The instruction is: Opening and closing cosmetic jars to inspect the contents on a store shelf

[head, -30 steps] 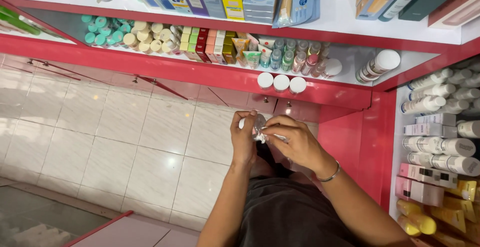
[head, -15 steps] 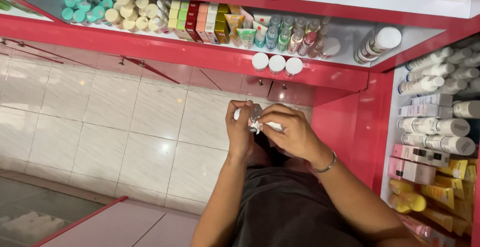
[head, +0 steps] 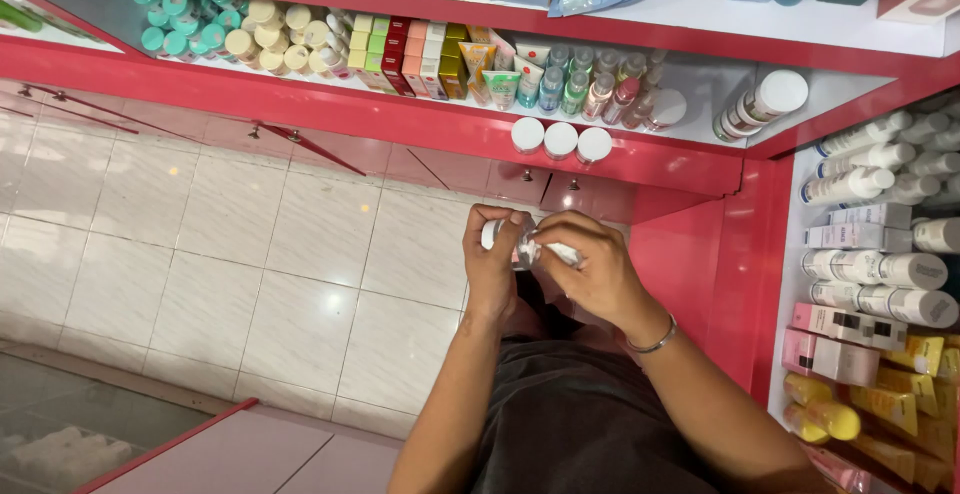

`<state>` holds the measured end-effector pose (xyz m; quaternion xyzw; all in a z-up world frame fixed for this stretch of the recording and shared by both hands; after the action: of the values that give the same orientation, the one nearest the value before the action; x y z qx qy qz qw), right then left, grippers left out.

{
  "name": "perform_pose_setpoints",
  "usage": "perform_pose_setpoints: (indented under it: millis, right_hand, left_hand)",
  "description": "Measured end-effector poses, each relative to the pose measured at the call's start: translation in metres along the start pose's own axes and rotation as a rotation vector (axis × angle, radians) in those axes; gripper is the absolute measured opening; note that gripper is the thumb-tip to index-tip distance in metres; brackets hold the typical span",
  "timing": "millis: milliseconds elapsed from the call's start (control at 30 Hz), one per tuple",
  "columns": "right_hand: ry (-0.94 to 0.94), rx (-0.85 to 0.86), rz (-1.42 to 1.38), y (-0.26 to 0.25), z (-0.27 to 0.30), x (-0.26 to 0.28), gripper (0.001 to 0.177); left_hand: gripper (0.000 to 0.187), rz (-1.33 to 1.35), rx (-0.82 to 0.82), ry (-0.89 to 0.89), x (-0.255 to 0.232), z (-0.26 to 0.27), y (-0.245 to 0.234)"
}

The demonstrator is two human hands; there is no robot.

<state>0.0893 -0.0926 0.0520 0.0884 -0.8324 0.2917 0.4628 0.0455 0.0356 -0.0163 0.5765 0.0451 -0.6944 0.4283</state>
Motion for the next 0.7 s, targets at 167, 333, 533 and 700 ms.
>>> perform_pose_setpoints:
  millis: [167,333,533,700]
  right_hand:
    - [0.022,0.018,0.009,0.006,-0.004,-0.018,0.012]
    - [0.016,0.156,-0.098,0.024,-0.008,-0.007,0.013]
    - [-0.045,0.118,-0.071,0.031,-0.033,0.003,0.009]
    - [-0.017,0.338,-0.124,0.052,-0.036,0.007,0.006]
  left_hand:
    - [0.019,-0.019,-0.042,0.029,0.001,-0.006,-0.012]
    - [0.018,-0.001,-0.115,0.074,-0.012,-0.005,-0.027]
    - [0.02,0.022,-0.156,0.137,-0.024,0.003,-0.034]
    - [0.019,-0.015,-0.241,0.213,-0.041,-0.001,-0.058]
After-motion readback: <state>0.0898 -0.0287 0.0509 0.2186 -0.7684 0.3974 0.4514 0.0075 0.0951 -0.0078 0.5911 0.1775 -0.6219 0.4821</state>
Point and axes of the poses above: each hand's wrist, its own z-axis away from the middle knuckle, its own y-axis out of the palm, x = y × z, the point moved 6 cm from there along -z, towards the middle knuckle, and after that the axes turned 4 degrees about -y, right-handed, at the moved point
